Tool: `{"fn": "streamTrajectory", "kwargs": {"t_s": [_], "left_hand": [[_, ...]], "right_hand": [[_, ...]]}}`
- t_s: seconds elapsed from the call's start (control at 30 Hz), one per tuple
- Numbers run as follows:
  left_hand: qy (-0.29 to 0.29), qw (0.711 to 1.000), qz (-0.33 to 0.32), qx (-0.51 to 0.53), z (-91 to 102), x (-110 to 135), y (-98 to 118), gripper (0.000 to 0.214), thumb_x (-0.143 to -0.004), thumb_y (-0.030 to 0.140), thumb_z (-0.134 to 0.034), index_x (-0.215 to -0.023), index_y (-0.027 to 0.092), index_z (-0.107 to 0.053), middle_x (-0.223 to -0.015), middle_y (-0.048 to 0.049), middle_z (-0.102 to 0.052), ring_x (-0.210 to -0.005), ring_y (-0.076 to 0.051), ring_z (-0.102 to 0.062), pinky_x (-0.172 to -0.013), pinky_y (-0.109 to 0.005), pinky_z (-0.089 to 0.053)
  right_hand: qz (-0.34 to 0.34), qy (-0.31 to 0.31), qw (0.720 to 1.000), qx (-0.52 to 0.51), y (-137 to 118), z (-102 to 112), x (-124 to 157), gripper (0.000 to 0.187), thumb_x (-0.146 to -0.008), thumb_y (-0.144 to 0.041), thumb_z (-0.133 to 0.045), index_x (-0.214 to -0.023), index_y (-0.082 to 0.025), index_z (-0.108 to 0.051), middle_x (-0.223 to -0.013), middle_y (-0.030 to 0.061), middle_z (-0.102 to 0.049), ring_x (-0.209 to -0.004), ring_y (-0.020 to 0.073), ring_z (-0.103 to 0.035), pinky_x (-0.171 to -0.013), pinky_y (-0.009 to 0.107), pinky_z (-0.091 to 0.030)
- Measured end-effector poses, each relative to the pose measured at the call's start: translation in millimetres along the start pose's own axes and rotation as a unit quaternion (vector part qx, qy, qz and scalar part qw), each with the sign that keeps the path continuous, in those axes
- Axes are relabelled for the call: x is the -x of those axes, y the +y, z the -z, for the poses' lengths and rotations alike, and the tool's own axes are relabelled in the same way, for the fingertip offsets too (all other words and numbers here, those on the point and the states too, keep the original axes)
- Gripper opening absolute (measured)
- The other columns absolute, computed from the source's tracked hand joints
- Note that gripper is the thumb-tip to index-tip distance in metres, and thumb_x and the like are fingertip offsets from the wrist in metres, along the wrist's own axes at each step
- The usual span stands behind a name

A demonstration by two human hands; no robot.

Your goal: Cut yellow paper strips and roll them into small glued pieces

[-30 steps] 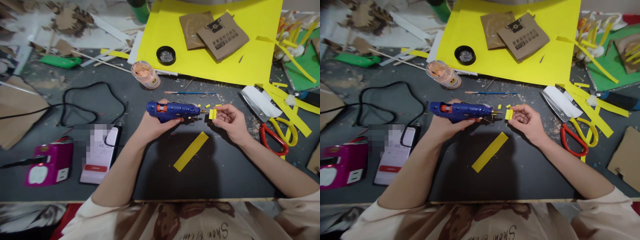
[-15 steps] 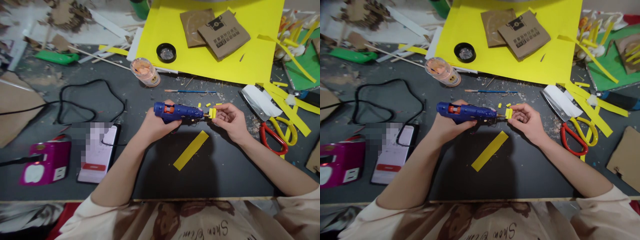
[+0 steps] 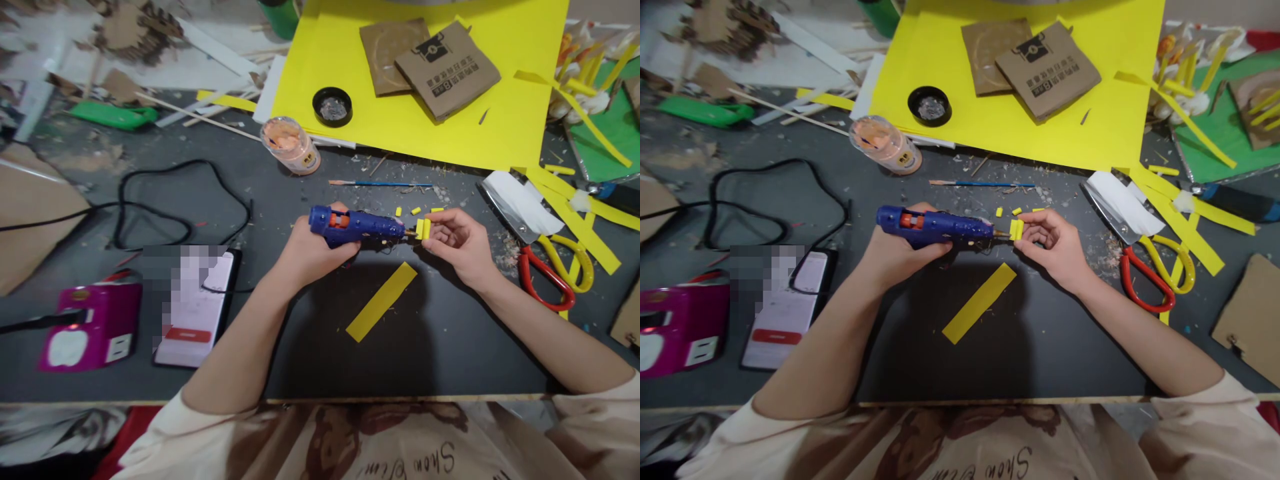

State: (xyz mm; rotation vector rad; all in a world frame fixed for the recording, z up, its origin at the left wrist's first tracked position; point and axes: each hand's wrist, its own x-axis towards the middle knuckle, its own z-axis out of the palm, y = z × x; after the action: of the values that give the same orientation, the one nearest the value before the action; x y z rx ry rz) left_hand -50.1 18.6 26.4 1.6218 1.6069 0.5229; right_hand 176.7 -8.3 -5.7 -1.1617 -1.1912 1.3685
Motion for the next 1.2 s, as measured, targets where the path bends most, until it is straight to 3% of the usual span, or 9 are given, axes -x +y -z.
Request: {"fn": "streamTrajectory", "kwargs": {"t_s": [0.37, 0.73, 1.0, 1.2], "left_hand": [[0.031, 0.999, 0.0, -0.008, -0.7, -1, -1, 0.021, -0.052, 0.033, -0.059, -0.066, 0.022, -0.047, -0.062, 0.0007, -0.057, -0.064, -0.019, -0.056, -0.072, -0.032, -0.05], [0.051, 0.999, 0.012, 0.002, -1.3, -2, -4, 0.023, -0.053, 0.031, -0.06, -0.072, 0.022, -0.05, -0.064, 0.0009, -0.059, -0.067, -0.02, -0.059, -0.072, -0.032, -0.051], [0.041, 0.999, -0.001, 0.001, -0.4, -2, -4, 0.02, -0.053, 0.031, -0.06, -0.066, 0.022, -0.049, -0.061, 0.0008, -0.057, -0.063, -0.019, -0.057, -0.069, -0.032, -0.05], [0.099, 0.994, -0.012, 0.043, 9.2, -4, -6, 0.027, -0.055, 0.034, -0.068, -0.073, 0.017, -0.057, -0.067, -0.0028, -0.061, -0.061, -0.017, -0.054, -0.064, -0.032, -0.047]], "right_hand": [[0.019, -0.033, 0.999, 0.037, -3, -1, 1, 0.029, -0.068, -0.03, -0.075, -0.092, -0.023, -0.06, -0.075, -0.002, -0.062, -0.067, 0.0105, -0.059, -0.065, 0.027, -0.052], [0.024, -0.05, 0.998, 0.032, -2, -3, 2, 0.03, -0.067, -0.031, -0.075, -0.091, -0.021, -0.06, -0.074, -0.0012, -0.061, -0.064, 0.0103, -0.058, -0.063, 0.027, -0.052], [0.008, 0.005, 1.0, 0.001, -1, -1, 1, 0.032, -0.064, -0.029, -0.078, -0.09, -0.023, -0.061, -0.075, -0.0021, -0.062, -0.068, 0.0098, -0.059, -0.065, 0.025, -0.052], [-0.004, 0.025, 1.0, -0.007, 1, 0, -1, 0.036, -0.062, -0.033, -0.08, -0.09, -0.023, -0.061, -0.076, -0.002, -0.062, -0.07, 0.0101, -0.059, -0.067, 0.025, -0.052]]}}
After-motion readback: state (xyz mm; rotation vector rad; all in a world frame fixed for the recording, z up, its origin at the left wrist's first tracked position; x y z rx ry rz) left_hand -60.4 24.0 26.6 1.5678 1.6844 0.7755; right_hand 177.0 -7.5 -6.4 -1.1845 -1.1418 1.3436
